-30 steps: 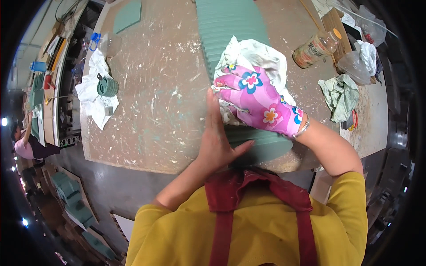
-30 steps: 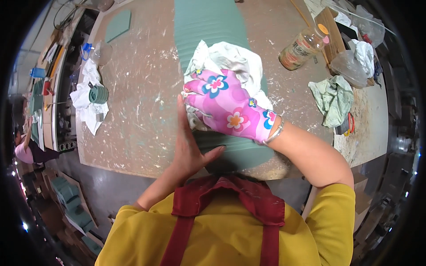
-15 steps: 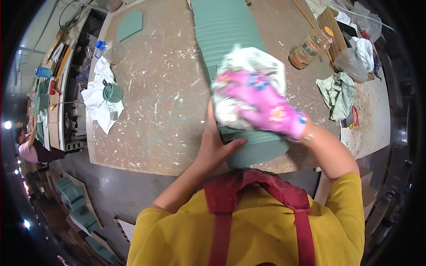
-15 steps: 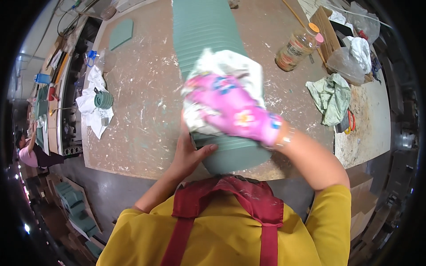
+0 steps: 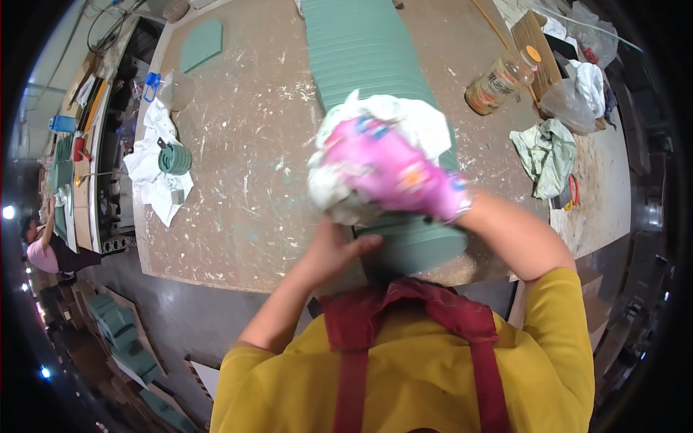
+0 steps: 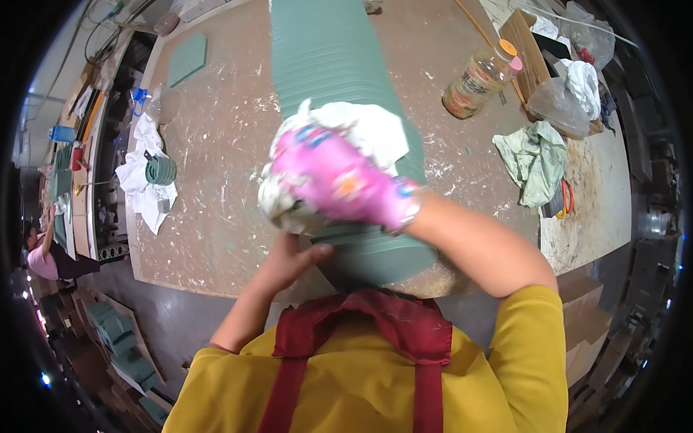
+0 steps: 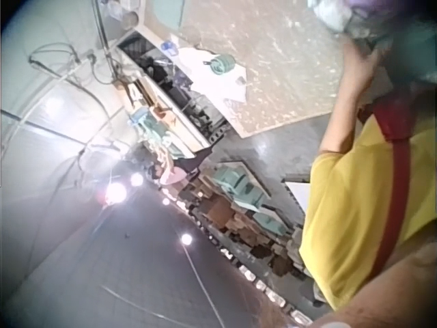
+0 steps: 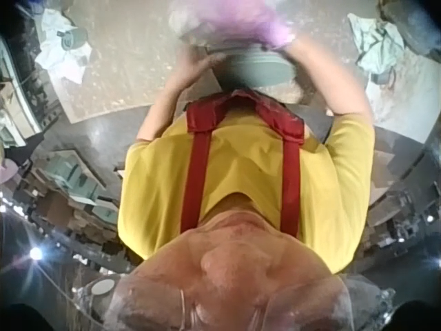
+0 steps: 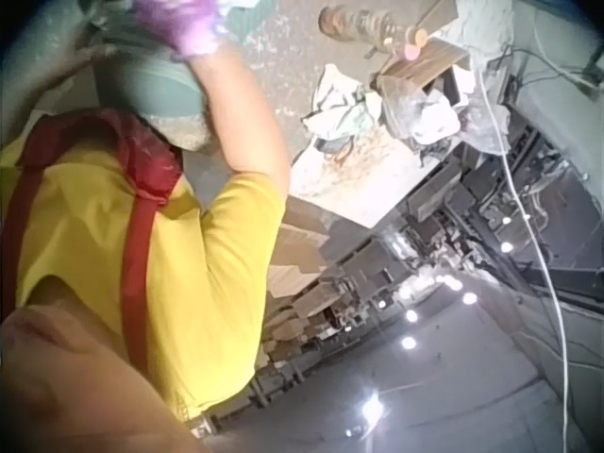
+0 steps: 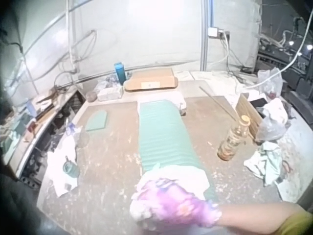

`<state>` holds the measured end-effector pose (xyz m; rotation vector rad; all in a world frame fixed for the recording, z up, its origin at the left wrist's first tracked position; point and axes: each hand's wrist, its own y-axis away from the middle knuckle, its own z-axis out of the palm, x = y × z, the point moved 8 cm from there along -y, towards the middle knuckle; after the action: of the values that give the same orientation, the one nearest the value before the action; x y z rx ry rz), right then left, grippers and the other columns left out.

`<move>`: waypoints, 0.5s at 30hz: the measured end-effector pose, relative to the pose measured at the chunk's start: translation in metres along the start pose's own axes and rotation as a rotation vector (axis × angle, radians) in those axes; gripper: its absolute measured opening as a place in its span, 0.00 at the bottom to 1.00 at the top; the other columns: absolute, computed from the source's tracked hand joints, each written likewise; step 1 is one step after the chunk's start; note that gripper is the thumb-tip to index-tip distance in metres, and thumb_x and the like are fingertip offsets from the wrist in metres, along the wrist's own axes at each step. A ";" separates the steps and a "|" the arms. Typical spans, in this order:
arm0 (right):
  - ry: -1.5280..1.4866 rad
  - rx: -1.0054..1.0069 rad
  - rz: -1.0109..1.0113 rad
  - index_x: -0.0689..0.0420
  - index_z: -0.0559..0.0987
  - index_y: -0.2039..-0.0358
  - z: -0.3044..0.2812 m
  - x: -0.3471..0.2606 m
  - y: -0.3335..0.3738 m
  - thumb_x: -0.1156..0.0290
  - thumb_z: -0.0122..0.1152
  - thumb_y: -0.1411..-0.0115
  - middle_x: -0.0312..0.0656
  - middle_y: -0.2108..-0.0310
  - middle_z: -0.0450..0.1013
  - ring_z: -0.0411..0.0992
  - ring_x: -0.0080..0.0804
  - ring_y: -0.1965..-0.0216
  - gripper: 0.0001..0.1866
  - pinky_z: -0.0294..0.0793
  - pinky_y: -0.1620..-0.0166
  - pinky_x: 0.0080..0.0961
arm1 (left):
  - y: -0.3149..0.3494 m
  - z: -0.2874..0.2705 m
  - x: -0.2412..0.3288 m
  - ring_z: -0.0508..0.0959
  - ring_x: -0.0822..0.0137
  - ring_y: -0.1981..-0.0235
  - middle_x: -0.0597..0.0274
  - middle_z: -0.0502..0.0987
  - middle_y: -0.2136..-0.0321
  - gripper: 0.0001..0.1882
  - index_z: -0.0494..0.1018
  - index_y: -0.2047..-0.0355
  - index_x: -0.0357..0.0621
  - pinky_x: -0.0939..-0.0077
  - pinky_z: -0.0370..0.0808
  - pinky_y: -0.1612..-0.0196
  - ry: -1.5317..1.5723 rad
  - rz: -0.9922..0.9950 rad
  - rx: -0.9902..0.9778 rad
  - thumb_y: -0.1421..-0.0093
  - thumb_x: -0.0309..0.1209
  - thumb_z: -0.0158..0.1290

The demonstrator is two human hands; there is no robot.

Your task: The person wipes a long, grooved wooden piece with a cloth. They repeatedly apply liquid from a bottle to the cloth and rub it across the surface and edges of the wood while rotating the piece by hand.

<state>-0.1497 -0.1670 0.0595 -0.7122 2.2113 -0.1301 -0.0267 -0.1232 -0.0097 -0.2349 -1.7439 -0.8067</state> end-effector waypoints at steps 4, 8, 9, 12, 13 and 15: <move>-0.493 0.374 0.620 0.58 0.74 0.55 -0.109 0.060 0.009 0.69 0.59 0.44 0.44 0.57 0.73 0.74 0.30 0.59 0.17 0.78 0.58 0.25 | -0.011 -0.064 0.023 0.53 0.50 0.35 0.49 0.58 0.39 0.33 0.53 0.38 0.38 0.61 0.51 0.35 0.013 0.403 0.465 0.42 0.28 0.52; -0.221 0.295 0.549 0.60 0.73 0.53 -0.103 0.075 0.045 0.72 0.55 0.49 0.44 0.55 0.72 0.71 0.32 0.54 0.20 0.72 0.53 0.30 | -0.048 -0.067 0.090 0.59 0.50 0.38 0.49 0.64 0.43 0.19 0.65 0.47 0.34 0.58 0.48 0.34 -0.401 0.711 0.612 0.37 0.26 0.36; 0.057 0.238 0.390 0.59 0.72 0.52 -0.088 0.059 0.038 0.72 0.55 0.48 0.44 0.54 0.71 0.69 0.33 0.51 0.21 0.69 0.50 0.31 | -0.059 -0.062 0.096 0.59 0.49 0.39 0.49 0.67 0.46 0.19 0.68 0.50 0.33 0.57 0.48 0.35 -0.451 0.757 0.510 0.37 0.28 0.36; 0.526 0.103 0.068 0.57 0.71 0.49 -0.046 0.012 0.006 0.73 0.54 0.44 0.46 0.52 0.68 0.64 0.37 0.46 0.20 0.63 0.44 0.34 | -0.077 -0.047 0.096 0.60 0.47 0.41 0.48 0.73 0.53 0.21 0.73 0.58 0.31 0.56 0.49 0.36 -0.430 0.832 0.425 0.36 0.33 0.34; 0.111 0.114 0.127 0.57 0.72 0.50 -0.022 0.024 0.002 0.73 0.53 0.43 0.46 0.51 0.68 0.63 0.40 0.45 0.19 0.62 0.43 0.35 | -0.078 -0.048 0.093 0.61 0.44 0.41 0.48 0.73 0.54 0.19 0.73 0.58 0.33 0.53 0.52 0.38 -0.381 0.883 0.434 0.36 0.33 0.35; -0.302 0.134 0.175 0.56 0.73 0.51 -0.007 0.045 0.000 0.73 0.52 0.42 0.47 0.50 0.68 0.63 0.42 0.45 0.17 0.61 0.42 0.36 | -0.072 -0.055 0.087 0.62 0.41 0.43 0.48 0.75 0.56 0.19 0.70 0.54 0.33 0.51 0.55 0.40 -0.194 0.927 0.583 0.37 0.31 0.34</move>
<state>-0.1782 -0.1916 0.0347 -0.4308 1.9438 -0.0760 -0.0523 -0.2321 0.0480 -0.6658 -1.7054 0.4011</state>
